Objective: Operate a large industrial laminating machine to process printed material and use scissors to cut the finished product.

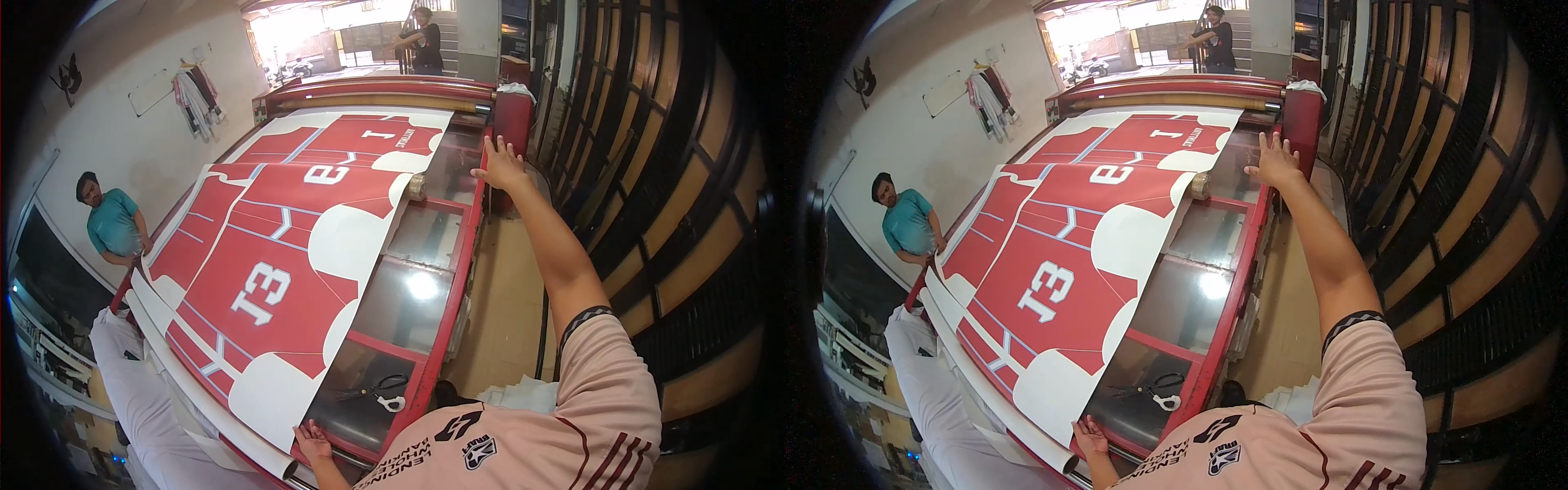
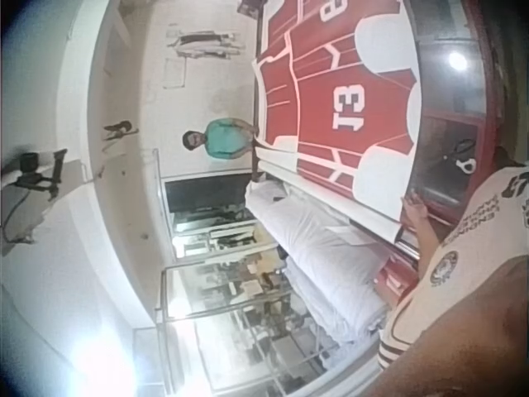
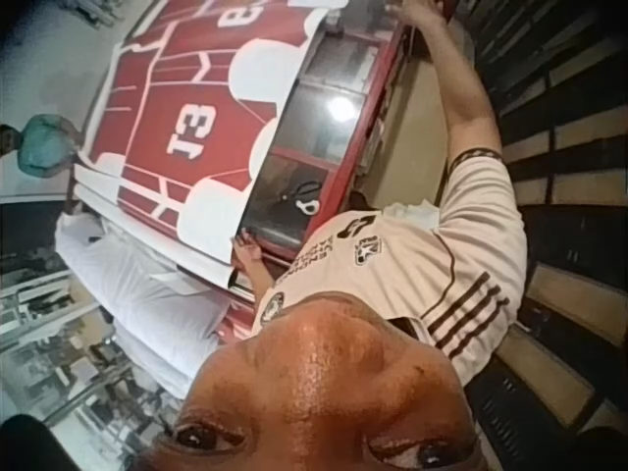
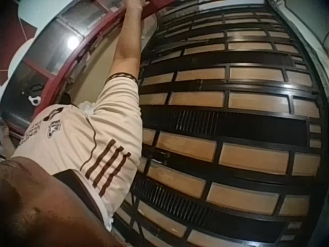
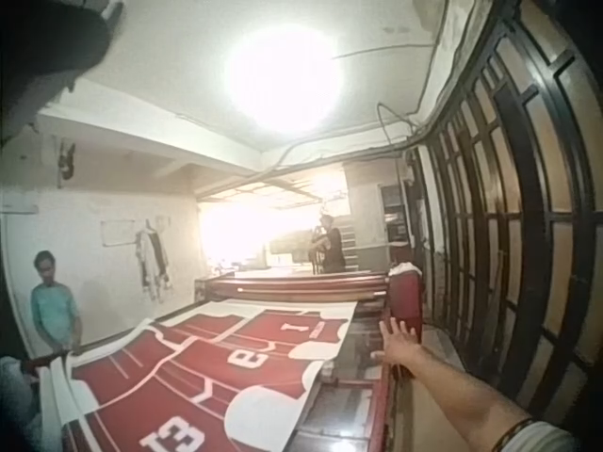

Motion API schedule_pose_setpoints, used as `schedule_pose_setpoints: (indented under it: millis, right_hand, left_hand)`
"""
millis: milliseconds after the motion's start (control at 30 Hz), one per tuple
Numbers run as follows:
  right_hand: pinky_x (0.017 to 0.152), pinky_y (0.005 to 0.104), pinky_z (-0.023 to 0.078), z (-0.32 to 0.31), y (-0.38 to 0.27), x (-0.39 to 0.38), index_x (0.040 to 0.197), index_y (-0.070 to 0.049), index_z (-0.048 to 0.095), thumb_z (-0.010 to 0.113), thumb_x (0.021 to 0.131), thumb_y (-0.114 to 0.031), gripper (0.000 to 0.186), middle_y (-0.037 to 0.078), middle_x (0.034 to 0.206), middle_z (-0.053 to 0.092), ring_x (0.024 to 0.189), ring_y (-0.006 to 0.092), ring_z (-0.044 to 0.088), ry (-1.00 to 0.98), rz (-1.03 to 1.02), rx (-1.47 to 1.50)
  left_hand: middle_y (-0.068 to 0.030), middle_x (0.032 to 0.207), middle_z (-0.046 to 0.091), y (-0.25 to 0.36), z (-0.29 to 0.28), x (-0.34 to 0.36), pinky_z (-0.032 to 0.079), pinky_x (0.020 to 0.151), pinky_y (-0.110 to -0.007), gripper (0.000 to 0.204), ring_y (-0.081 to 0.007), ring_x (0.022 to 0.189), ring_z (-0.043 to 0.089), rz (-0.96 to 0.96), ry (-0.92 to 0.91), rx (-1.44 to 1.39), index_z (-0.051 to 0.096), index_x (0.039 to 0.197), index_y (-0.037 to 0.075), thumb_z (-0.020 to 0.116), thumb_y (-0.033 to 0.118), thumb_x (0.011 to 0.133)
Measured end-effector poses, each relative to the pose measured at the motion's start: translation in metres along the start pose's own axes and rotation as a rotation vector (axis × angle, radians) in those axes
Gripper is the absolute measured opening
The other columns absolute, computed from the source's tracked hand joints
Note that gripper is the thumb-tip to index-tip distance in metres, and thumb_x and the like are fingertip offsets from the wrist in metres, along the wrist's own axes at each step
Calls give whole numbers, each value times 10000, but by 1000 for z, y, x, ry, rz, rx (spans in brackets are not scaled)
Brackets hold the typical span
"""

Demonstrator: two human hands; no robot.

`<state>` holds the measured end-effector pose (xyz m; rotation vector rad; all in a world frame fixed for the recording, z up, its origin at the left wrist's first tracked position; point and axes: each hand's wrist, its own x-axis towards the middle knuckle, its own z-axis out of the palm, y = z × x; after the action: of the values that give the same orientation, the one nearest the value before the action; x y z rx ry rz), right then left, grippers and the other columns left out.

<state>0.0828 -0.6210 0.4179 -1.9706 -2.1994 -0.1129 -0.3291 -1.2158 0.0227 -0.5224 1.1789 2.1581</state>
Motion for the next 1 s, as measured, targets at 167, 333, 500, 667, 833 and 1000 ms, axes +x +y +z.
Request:
schedule_pose_setpoints:
  millis: [167,333,500,667,833,1000]
  right_hand:
    - [1166,596,263,-43,-16,-23,1587,-134,151,702,840,-571,1026,186,1642,145,1494,410,205,115,-56,-63]
    - [1167,572,281,-117,-47,-127,1548,-101,285,707,832,-560,949,177,1567,354,1449,381,332,411,-362,-140]
    - [1158,555,306,-160,-27,-152,1530,-128,343,699,859,-510,851,171,1551,387,1439,378,355,907,-553,-47]
    - [1162,550,297,-202,-25,-14,1537,-129,335,731,844,-415,848,166,1567,367,1461,365,318,735,-70,-494]
    - [1167,581,273,-190,-60,-125,1539,-118,325,741,828,-466,894,182,1554,377,1466,370,307,660,-504,-253]
    - [1171,575,265,-177,-28,-157,1557,-226,305,734,818,-523,905,178,1574,342,1467,377,298,582,-392,-199]
  left_hand:
    - [-65,1556,325,0,0,1,582,722,-217,742,-204,1095,630,12,4,9,289,1520,58,622,430,972]
    - [-64,1578,297,-2,-4,3,574,723,-210,772,-201,1096,629,25,-1,2,255,1539,52,618,431,974]
    - [-52,1614,235,-3,-10,4,545,808,-199,760,-191,1201,559,-3,-36,40,243,1562,106,589,458,984]
    - [-41,1628,220,-2,-5,3,540,768,-193,754,-184,1148,581,17,-11,26,245,1564,121,584,465,984]
    - [-48,1615,237,-7,-5,-1,559,725,-183,763,-176,1138,594,40,-69,-6,250,1551,92,592,464,979]
    - [-57,1616,237,-1,-4,-2,561,705,-188,806,-175,1114,613,33,-12,49,223,1554,64,581,498,977]
